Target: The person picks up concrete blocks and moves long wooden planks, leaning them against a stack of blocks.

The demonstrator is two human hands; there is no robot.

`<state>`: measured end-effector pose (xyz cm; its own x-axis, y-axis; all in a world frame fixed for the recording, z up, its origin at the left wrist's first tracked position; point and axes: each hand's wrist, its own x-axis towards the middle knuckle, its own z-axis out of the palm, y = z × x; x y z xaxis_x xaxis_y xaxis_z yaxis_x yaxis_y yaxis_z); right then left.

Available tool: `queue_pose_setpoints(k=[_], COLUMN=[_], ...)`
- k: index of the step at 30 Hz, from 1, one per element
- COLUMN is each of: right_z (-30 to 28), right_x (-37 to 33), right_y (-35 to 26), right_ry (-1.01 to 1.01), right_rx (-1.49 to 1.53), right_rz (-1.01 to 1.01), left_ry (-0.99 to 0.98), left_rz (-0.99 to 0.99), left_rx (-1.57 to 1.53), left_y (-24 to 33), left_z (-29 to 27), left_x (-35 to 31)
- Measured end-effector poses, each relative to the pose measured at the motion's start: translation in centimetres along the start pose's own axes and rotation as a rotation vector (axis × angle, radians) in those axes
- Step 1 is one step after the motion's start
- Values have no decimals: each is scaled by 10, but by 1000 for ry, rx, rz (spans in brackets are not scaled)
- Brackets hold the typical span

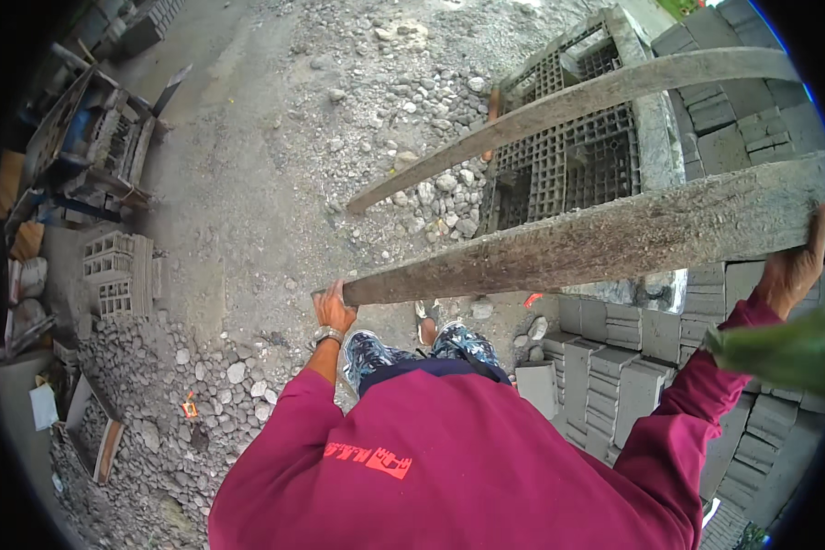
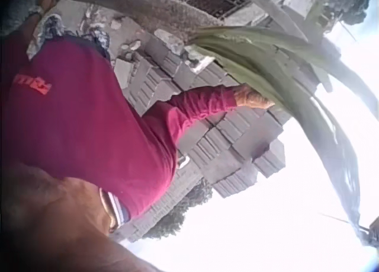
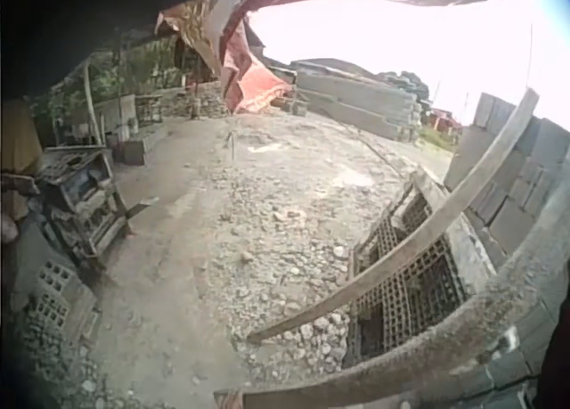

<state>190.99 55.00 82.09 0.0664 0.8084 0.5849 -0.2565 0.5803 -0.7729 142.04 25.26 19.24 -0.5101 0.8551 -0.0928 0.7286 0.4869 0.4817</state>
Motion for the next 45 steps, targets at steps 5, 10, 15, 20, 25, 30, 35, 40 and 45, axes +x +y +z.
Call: queue_pose_setpoints(k=[5, 10, 15, 20, 25, 30, 35, 40, 45], right_z=[-1, -4, 3, -75, -93, -82, -53, -193, -252], right_x=[66, 39, 40, 51, 48, -43, -275, -620, -892], right_y=[-1, 132, 263, 279, 317, 296, 288, 256, 102], right_ry=[103, 118, 419, 324, 317, 226, -111, -415, 332], right_rx=[-49, -434, -105, -461, -781, -585, -986, -1310, -1203], right_rz=[63, 178, 258, 393, 333, 520, 637, 1429, 1685], left_ry=[115, -157, -60, -242, -171, -133, -445, -590, -533], left_rz=[19, 15, -54, -191, -452, -476, -474, -53, 112], left_rx=[69, -229, -414, -112, -189, -467, -415, 134, 459], left_y=[80, 190, 144, 81, 2, -18, -21, -16, -44], left_z=[6, -15, -26, 2, 32, 18, -26, -40, 0], left_x=[75, 150, 135, 54, 6, -11, -38, -47, -61])
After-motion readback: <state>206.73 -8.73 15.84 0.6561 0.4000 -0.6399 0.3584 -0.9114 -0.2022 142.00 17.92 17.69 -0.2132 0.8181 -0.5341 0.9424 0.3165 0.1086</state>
